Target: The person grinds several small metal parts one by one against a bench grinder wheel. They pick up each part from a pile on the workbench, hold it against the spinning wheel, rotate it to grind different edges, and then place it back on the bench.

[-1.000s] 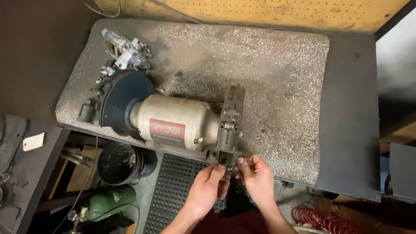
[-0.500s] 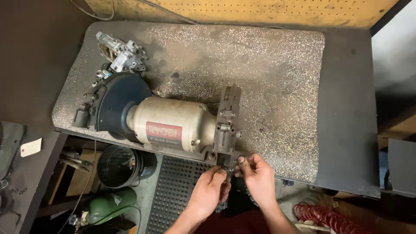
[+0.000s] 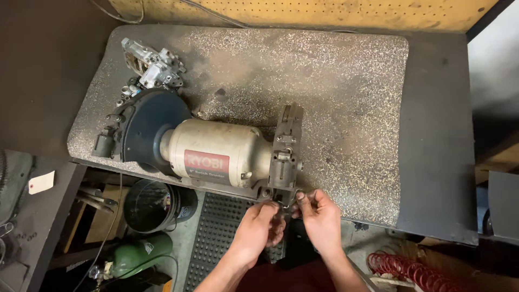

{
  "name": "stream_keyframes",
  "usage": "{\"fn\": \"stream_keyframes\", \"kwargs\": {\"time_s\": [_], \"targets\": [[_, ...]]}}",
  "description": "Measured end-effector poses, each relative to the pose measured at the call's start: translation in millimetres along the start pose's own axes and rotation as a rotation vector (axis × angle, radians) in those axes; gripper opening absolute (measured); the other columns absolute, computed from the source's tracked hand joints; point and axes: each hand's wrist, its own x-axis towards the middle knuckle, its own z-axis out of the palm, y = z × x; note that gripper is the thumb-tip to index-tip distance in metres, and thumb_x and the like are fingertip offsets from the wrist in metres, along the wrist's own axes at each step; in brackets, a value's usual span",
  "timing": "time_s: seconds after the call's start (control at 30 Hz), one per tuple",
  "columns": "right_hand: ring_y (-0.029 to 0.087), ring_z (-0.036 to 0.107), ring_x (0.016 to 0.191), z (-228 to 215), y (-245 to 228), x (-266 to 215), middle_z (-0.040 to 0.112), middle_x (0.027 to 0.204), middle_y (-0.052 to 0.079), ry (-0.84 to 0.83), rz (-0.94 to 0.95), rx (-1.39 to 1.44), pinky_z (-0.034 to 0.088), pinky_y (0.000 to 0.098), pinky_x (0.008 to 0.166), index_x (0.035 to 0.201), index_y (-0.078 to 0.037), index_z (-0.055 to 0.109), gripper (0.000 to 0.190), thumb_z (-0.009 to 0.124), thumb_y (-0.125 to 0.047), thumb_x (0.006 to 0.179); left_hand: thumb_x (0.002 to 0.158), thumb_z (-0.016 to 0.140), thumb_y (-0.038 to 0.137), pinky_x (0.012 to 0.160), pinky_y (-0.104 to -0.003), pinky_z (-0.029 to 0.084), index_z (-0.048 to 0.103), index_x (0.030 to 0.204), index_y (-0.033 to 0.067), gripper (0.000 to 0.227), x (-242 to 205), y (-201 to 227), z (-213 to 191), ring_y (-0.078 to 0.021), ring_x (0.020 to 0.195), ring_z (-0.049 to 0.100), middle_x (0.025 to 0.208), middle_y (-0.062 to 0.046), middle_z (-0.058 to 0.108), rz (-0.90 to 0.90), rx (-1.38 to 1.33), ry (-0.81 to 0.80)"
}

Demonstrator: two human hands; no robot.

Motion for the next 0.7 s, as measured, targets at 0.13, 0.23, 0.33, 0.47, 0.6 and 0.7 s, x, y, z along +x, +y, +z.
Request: {"fn": "stream_keyframes", "kwargs": {"time_s": [0.13, 0.23, 0.33, 0.47, 0.6, 0.7], "targets": [[0.012, 0.07, 0.057, 3.2, 0.5, -1.4, 0.078, 0.064, 0.004, 0.018, -0.021, 0.028, 0.055, 0.0275, 0.062, 0.076, -0.01, 0.066, 0.026, 0.072, -0.021, 0.099, 0.103, 0.047, 0.015, 0.043, -0.032, 0.026, 0.048, 0.079, 0.0063, 0.026, -4.4, 4.2, 0.0, -0.0174, 0.046, 0.038, 0.06, -0.011, 0.049, 0.015, 0.002, 0.003], [0.012, 0.07, 0.057, 4.8, 1.3, -3.0, 0.078, 0.065, 0.005, 0.006, 0.003, 0.038, 0.054, 0.0277, 0.061, 0.077, -0.01, 0.065, 0.027, 0.071, -0.022, 0.099, 0.105, 0.046, 0.016, 0.041, -0.032, 0.026, 0.052, 0.079, 0.0042, 0.029, -8.3, 3.5, -1.9, -0.0173, 0.045, 0.04, 0.061, -0.011, 0.052, 0.027, 0.034, -0.024], [0.012, 0.069, 0.058, 3.6, -1.8, -3.1, 0.077, 0.065, 0.004, 0.008, 0.007, 0.011, 0.052, 0.028, 0.061, 0.078, -0.01, 0.067, 0.026, 0.071, -0.024, 0.099, 0.104, 0.043, 0.015, 0.042, -0.033, 0.029, 0.058, 0.083, 0.0003, 0.029, -11.7, 5.4, -1.4, -0.0179, 0.044, 0.041, 0.059, -0.011, 0.052, 0.063, 0.115, -0.033], [0.013, 0.069, 0.06, -0.1, -1.7, -12.1, 0.078, 0.068, 0.004, -0.024, -0.013, 0.027, 0.054, 0.0285, 0.062, 0.079, -0.009, 0.069, 0.024, 0.071, -0.021, 0.099, 0.106, 0.046, 0.025, 0.054, -0.035, 0.042, 0.058, 0.082, 0.0104, 0.03, -33.2, 3.9, -3.5, -0.0163, 0.053, 0.051, 0.061, -0.004, 0.059, 0.129, 0.489, -0.002], [0.01, 0.071, 0.057, -14.0, 0.7, -37.0, 0.077, 0.064, 0.0, -0.049, -0.19, 0.054, 0.057, 0.026, 0.059, 0.078, -0.013, 0.069, 0.02, 0.072, -0.022, 0.096, 0.102, 0.055, 0.03, 0.065, -0.045, 0.047, 0.059, 0.092, 0.016, 0.018, -46.6, -36.2, -32.4, -0.0318, 0.06, 0.065, 0.068, -0.01, 0.067, 0.416, 0.921, -0.007], [0.008, 0.064, 0.058, -18.4, 16.9, -42.9, 0.073, 0.064, 0.002, -0.023, -0.271, 0.274, 0.052, 0.0234, 0.058, 0.079, -0.008, 0.067, 0.018, 0.072, -0.01, 0.096, 0.105, 0.054, 0.029, 0.066, -0.041, 0.045, 0.05, 0.085, 0.0154, 0.025, -53.3, -39.3, -37.4, -0.0247, 0.062, 0.055, 0.068, -0.004, 0.058, 0.457, 0.922, -0.052]]}}
